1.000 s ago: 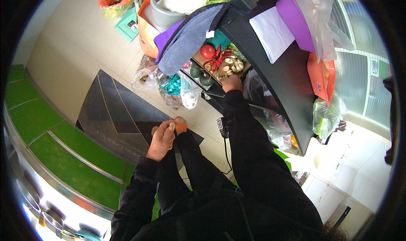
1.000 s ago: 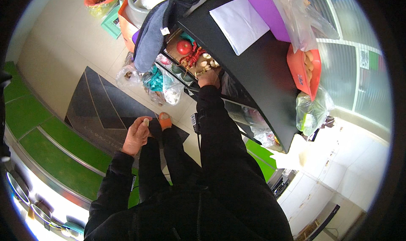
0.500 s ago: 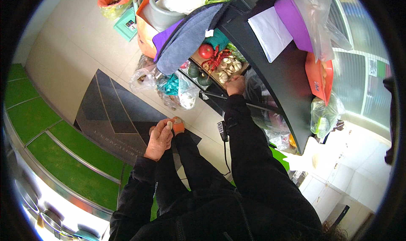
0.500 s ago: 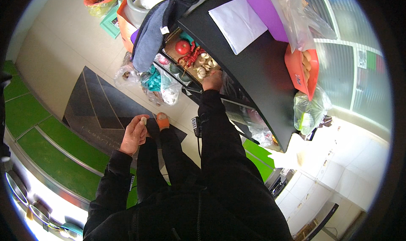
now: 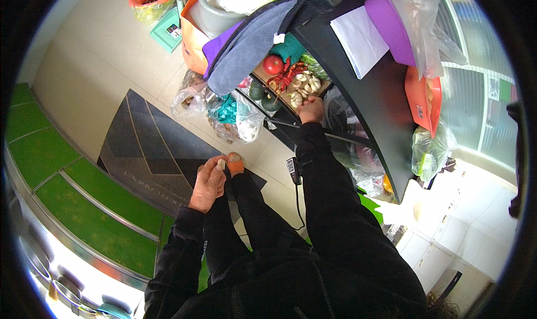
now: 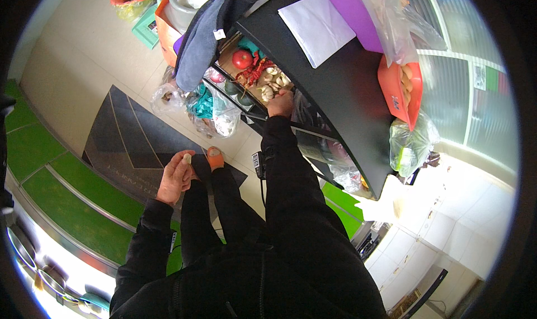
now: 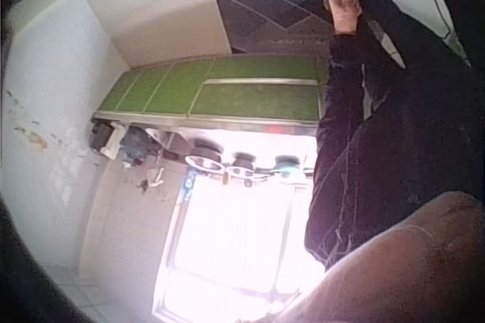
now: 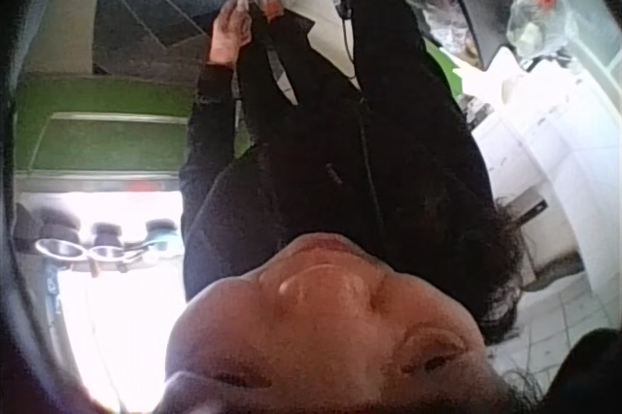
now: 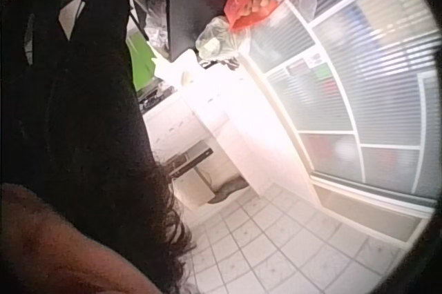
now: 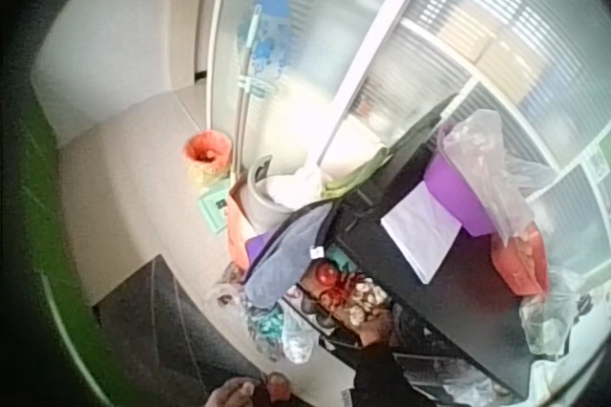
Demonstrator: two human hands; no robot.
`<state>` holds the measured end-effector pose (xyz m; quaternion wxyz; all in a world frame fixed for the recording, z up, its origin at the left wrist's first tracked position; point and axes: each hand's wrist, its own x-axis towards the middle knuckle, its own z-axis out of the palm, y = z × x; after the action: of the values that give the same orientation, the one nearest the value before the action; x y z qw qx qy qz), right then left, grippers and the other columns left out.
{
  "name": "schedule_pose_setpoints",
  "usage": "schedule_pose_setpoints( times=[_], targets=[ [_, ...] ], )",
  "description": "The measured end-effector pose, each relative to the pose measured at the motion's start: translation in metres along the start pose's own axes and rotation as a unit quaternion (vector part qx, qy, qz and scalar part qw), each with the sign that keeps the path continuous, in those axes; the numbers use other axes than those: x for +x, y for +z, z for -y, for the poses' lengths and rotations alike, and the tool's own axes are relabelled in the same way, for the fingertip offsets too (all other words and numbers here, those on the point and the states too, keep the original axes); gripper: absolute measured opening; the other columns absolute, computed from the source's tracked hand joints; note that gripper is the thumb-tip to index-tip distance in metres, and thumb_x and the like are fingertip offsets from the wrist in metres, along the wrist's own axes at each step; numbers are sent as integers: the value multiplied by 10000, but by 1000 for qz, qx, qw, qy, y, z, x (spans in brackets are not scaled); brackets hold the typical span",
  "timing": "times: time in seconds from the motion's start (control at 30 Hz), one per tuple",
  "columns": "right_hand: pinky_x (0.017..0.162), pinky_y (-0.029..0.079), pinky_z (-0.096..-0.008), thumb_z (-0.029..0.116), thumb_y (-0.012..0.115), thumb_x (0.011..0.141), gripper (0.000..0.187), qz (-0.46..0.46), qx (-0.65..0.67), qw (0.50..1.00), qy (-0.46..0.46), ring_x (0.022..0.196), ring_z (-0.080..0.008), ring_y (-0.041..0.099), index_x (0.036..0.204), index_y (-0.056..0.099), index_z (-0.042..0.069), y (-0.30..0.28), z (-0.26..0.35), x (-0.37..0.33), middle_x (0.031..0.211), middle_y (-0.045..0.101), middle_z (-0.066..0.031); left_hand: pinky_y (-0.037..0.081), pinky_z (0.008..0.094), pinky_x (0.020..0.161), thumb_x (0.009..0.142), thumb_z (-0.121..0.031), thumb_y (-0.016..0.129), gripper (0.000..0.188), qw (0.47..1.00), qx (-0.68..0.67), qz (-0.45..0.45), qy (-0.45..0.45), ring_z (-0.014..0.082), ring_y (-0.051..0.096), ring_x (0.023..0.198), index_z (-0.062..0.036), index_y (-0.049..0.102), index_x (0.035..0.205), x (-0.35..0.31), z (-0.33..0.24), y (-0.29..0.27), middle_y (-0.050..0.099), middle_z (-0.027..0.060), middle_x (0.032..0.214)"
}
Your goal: The person wipes a wooden cutting board and countertop with a cloth, then retrieves red chilies and garlic from a drawer. They place the items on the cutting board and begin peeling the garlic cloves by hand.
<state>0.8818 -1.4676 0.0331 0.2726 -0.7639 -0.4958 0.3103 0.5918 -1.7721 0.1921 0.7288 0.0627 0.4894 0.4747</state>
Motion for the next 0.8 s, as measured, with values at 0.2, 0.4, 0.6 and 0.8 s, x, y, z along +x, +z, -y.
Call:
schedule_pose_setpoints(
  times=[0.2,0.4,0.6,0.8],
  targets=[
    [616,566,-382,-21,545,913,173,27,-7,999,25,762,-282,694,1084,551,4,-6,9,-6,996,669,-199,234,203,458,1029,-420,554,422,1000,-4,-1,-4,22,281,537,-77,554,1275,-2,-2,-1,331,-70,680],
    [847,535,-459,148,740,772,321,84,-296,949,-70,959,-362,680,1047,608,48,-10,53,-22,1052,687,-194,217,198,431,1038,-402,541,375,1000,-14,-8,4,14,261,499,-70,556,1213,-1,-5,0,315,-83,652],
    [969,496,-466,146,738,782,400,71,-301,944,-117,1092,-434,625,1154,617,65,1,66,-23,1113,670,-224,226,207,451,1047,-321,485,270,999,-52,12,-5,31,269,525,-100,546,1189,-5,-16,1,319,-65,664],
    [790,537,-318,200,715,868,289,125,162,973,111,897,-162,658,1072,624,16,-32,88,-44,997,670,-66,232,216,459,1039,-292,474,211,990,-136,43,-25,42,272,527,-110,555,1109,7,-24,10,318,-56,655]
  ],
)
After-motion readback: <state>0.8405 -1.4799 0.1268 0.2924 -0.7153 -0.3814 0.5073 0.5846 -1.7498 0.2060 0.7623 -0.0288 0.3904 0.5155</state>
